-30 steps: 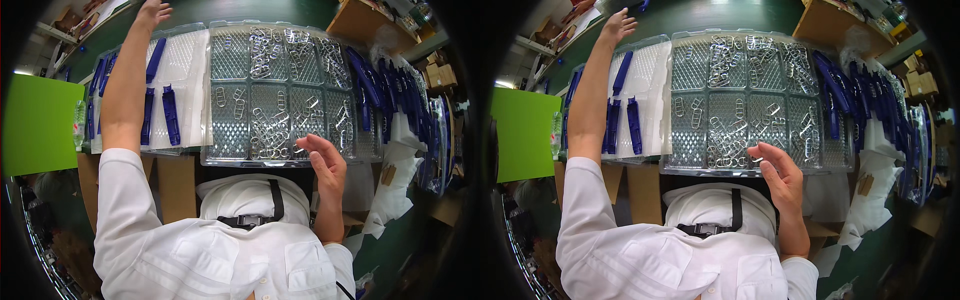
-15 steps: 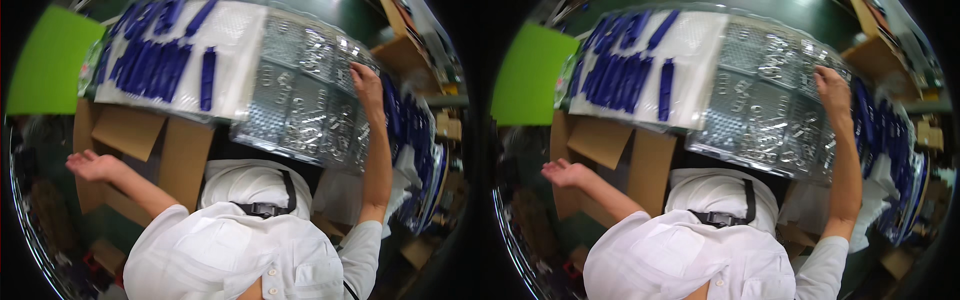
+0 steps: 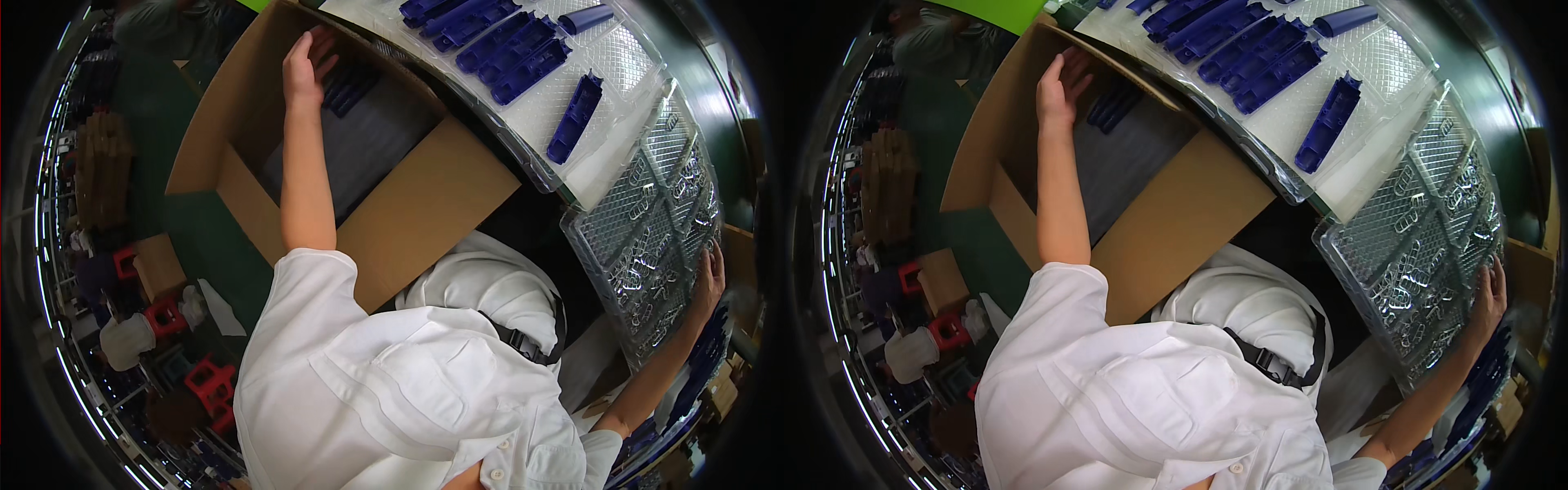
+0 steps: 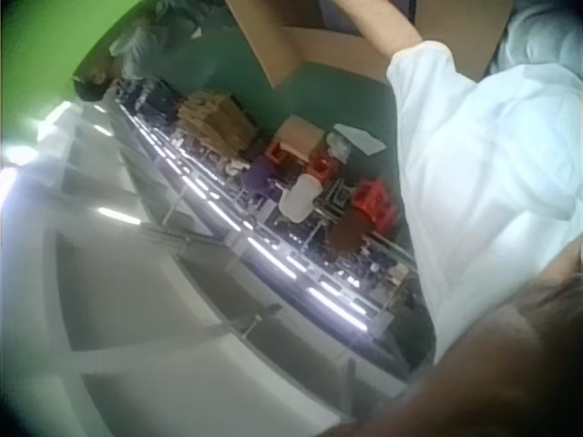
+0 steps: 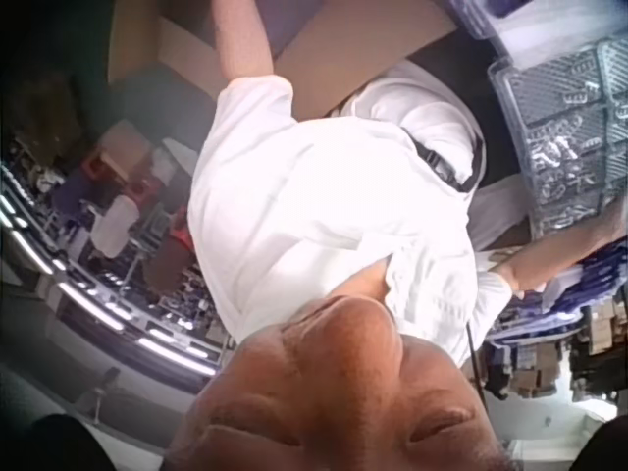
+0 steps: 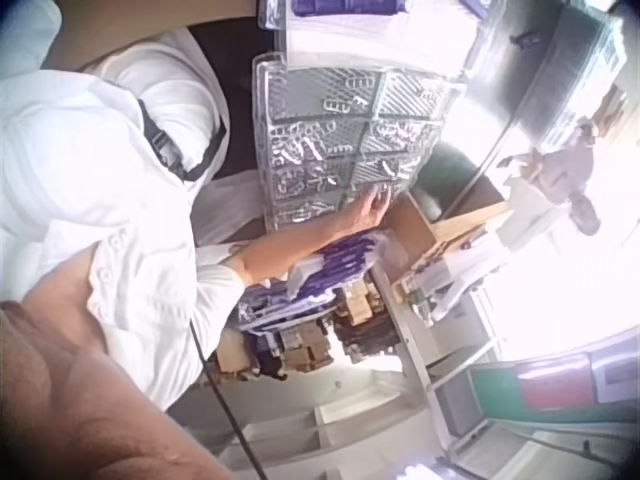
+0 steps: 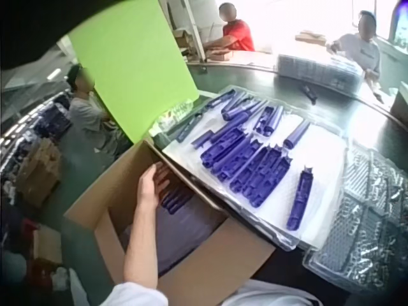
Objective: Insert metal clips into blue plastic housings and pack them into a box.
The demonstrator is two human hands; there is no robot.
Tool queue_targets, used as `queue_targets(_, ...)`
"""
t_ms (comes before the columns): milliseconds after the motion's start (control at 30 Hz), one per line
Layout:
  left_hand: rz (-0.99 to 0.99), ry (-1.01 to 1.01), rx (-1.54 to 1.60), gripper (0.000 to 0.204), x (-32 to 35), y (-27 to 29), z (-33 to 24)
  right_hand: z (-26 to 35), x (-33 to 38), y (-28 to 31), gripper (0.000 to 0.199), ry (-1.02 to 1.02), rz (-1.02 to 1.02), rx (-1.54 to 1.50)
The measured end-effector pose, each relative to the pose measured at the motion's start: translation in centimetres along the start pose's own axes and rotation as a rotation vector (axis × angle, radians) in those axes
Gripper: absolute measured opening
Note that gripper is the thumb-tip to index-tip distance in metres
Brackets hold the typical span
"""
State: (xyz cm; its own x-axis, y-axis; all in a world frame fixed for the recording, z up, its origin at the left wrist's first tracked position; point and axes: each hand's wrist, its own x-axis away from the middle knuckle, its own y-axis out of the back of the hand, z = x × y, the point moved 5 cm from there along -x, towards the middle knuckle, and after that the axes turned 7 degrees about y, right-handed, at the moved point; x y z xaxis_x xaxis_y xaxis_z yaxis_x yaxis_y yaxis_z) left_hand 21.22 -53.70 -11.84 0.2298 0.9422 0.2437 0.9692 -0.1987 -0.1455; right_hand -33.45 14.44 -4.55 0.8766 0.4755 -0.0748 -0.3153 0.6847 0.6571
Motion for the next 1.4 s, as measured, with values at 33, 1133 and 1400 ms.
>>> queue_targets(33, -0.048, -0.005, -0.084, 0.047, -1.7, 1.6, 1.1, 1.2, 1.6, 0.7, 0.043, -0.037, -0.067, -0.114)
queue_targets(1133, 0.598, 0.030, 0.329, 0.055, 29.9, -9.6, -3.2, 12.9, 20.3, -2.2, 0.015, -0.092, -0.140, -0.983)
queue_targets(1400, 1.307, 0.861, 0.007, 0.056, 42.1, -29.9, 7.2, 18.6, 20.6, -1.3, 0.014, 0.294, -0.205, -0.718)
